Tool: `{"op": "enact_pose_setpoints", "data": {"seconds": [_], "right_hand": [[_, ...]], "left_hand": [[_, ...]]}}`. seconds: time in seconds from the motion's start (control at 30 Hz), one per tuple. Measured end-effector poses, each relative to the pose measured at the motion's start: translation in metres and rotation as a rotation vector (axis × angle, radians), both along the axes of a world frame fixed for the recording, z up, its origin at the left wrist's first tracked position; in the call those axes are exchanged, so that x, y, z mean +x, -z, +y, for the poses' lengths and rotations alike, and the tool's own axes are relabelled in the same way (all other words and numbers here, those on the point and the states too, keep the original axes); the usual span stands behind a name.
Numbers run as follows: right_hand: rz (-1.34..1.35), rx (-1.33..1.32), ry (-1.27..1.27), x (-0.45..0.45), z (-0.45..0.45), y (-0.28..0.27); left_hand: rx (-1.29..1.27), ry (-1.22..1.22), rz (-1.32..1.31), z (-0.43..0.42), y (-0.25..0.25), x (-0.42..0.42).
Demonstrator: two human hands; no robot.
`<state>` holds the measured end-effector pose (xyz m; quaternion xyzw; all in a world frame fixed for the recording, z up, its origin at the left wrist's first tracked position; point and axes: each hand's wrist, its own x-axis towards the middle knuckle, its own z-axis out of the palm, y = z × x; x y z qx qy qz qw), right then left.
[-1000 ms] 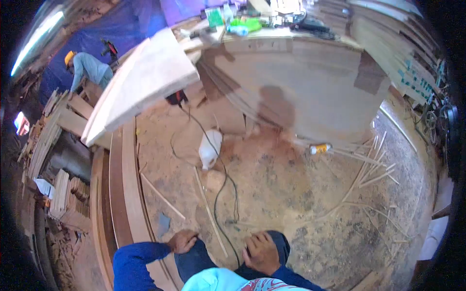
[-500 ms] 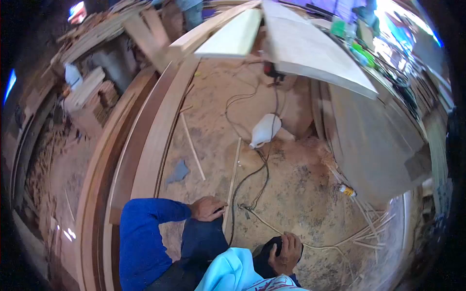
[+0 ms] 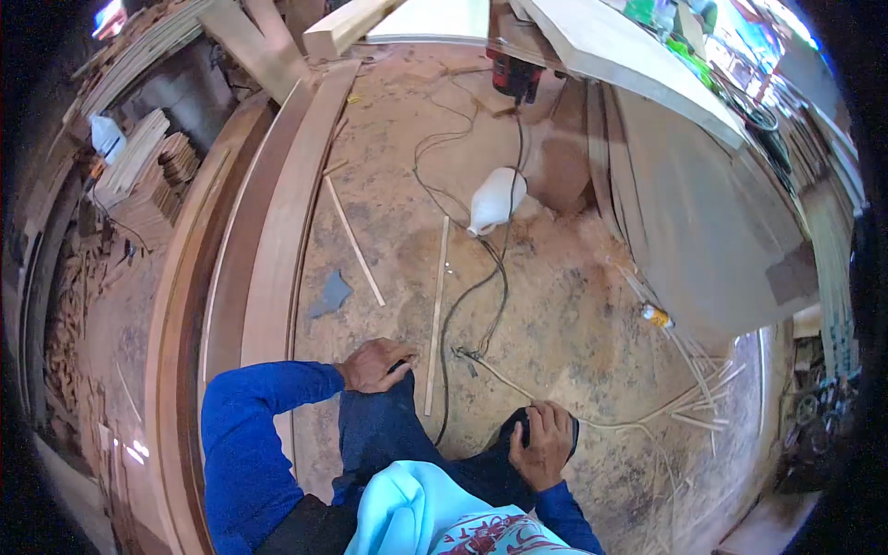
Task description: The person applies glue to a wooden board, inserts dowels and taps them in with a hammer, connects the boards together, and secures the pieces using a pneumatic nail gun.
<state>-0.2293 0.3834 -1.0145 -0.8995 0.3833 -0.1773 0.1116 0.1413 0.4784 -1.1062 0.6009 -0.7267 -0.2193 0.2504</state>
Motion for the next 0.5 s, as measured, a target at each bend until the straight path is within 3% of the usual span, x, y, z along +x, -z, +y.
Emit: {"op": "enact_pose_setpoints", "data": {"seconds": [0.23, 0.4, 0.5], "right_hand": [[-0.006, 0.019, -0.026, 0.007, -0.011, 0.001], [0.036, 0.141, -0.020, -0.002, -0.020, -0.015], [0.139, 0.367, -0.070, -0.010, -0.027, -0.035]], "left_hand": [[-0.036, -0.018, -0.028, 0.001, -0.002, -0.003], [0.129, -0.012, -0.032, 0.030, -0.031, -0.021], [0.200, -0.031, 0.157, 0.036, -0.078, -0.033]]}}
